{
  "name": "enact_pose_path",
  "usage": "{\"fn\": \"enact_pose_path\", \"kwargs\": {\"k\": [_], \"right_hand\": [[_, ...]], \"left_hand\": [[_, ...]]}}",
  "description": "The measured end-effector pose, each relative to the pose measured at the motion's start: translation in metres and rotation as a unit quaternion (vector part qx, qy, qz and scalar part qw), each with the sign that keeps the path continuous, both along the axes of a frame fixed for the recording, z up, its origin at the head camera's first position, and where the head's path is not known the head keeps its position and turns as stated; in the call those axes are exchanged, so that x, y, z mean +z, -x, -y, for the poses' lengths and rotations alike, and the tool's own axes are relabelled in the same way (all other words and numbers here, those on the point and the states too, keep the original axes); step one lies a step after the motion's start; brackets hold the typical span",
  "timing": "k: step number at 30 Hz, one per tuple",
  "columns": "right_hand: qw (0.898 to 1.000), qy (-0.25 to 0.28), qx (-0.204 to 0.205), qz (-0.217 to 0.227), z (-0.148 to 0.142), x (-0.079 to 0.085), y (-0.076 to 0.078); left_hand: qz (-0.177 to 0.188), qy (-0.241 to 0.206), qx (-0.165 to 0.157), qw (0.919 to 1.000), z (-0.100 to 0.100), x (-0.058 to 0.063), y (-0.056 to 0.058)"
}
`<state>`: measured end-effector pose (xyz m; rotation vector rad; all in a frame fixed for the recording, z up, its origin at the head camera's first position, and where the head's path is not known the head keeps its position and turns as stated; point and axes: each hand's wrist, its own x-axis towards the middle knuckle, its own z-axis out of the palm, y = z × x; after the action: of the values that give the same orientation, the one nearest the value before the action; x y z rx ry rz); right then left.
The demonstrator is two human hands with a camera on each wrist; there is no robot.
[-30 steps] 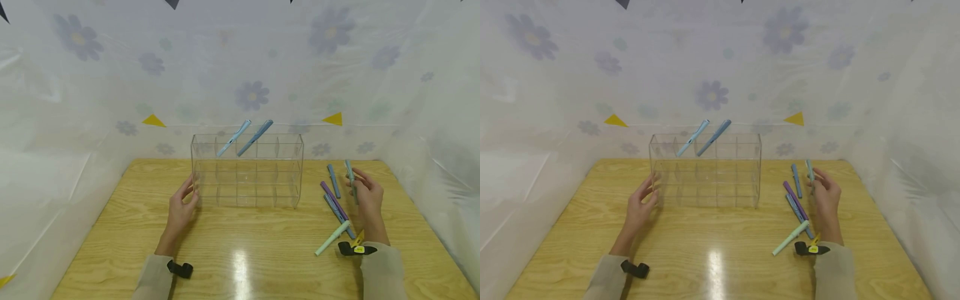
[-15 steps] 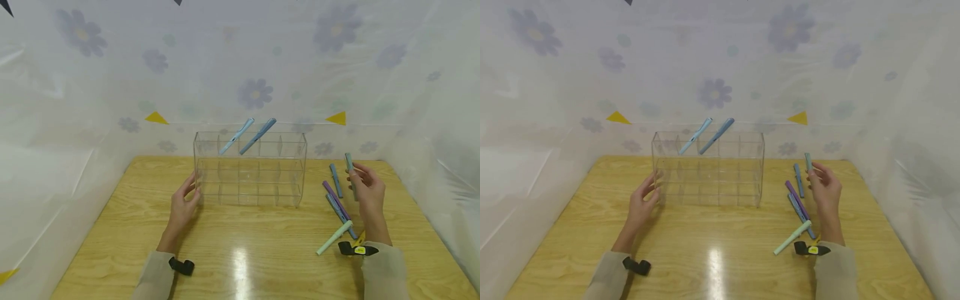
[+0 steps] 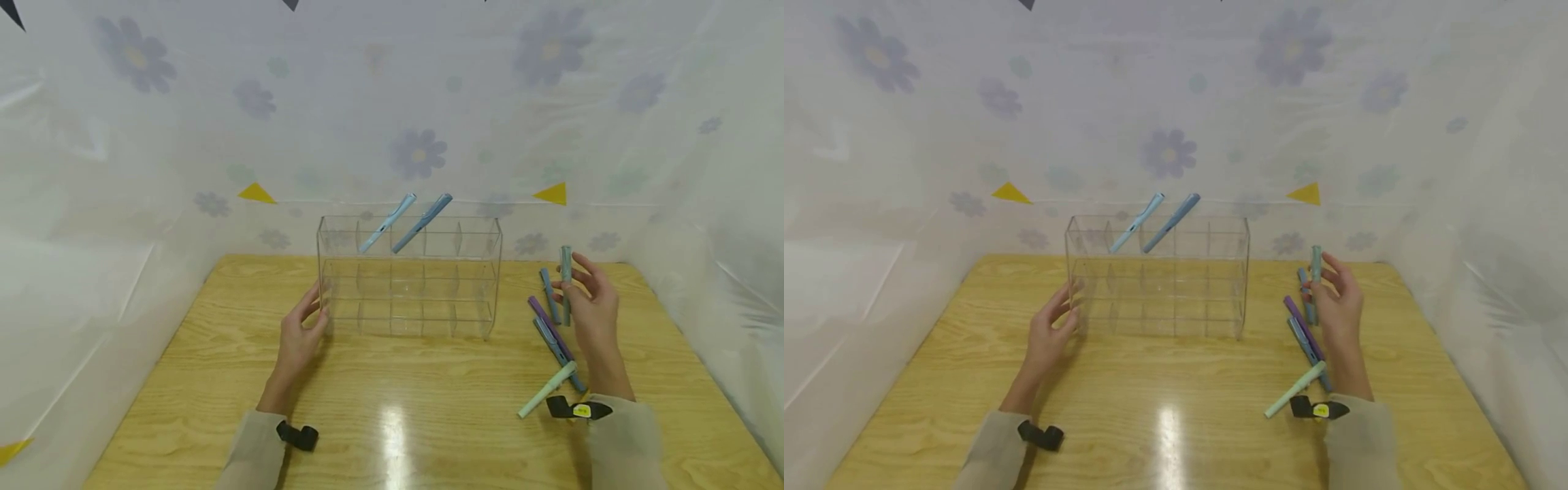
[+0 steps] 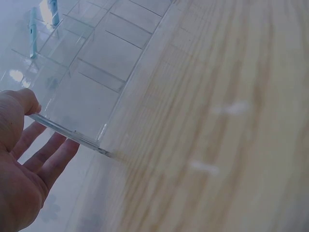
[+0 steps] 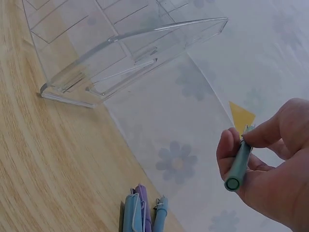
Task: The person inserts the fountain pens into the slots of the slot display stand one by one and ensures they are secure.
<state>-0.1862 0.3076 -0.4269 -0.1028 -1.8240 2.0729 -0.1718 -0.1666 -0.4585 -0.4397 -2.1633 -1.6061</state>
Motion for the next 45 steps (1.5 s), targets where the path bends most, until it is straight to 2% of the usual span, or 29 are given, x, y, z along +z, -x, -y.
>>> {"fn": "enact_pose_path", "kwargs": {"k": [4, 10, 17, 29, 37, 45], "right_hand": [[1.0, -0.007, -0.003, 0.021, 0.005, 0.002, 0.002], [1.0, -0.002, -0.01, 0.025, 0.012, 0.004, 0.001], [0.999, 0.007, 0.014, -0.028, 0.02, 0.009, 0.0], [0.996, 0.004, 0.052, -0.077, 0.035, 0.027, -0.007], [0.992, 0.008, 0.043, -0.119, 0.049, 0.046, -0.011], [0.985, 0.014, 0.035, -0.166, 0.067, 0.07, 0.004]], "left_hand": [[-0.002, 0.004, 0.002, 1.0, 0.0, -0.001, 0.0], [0.002, 0.003, 0.004, 1.0, 0.0, 0.0, -0.001], [0.013, 0.002, 0.007, 0.9999, -0.001, 0.001, -0.001], [0.018, 0.012, 0.015, 0.9997, 0.001, -0.002, -0.001], [0.014, 0.005, 0.003, 0.9999, 0.0, 0.0, -0.001], [0.005, 0.012, 0.007, 0.9999, 0.0, 0.001, -0.002]]}}
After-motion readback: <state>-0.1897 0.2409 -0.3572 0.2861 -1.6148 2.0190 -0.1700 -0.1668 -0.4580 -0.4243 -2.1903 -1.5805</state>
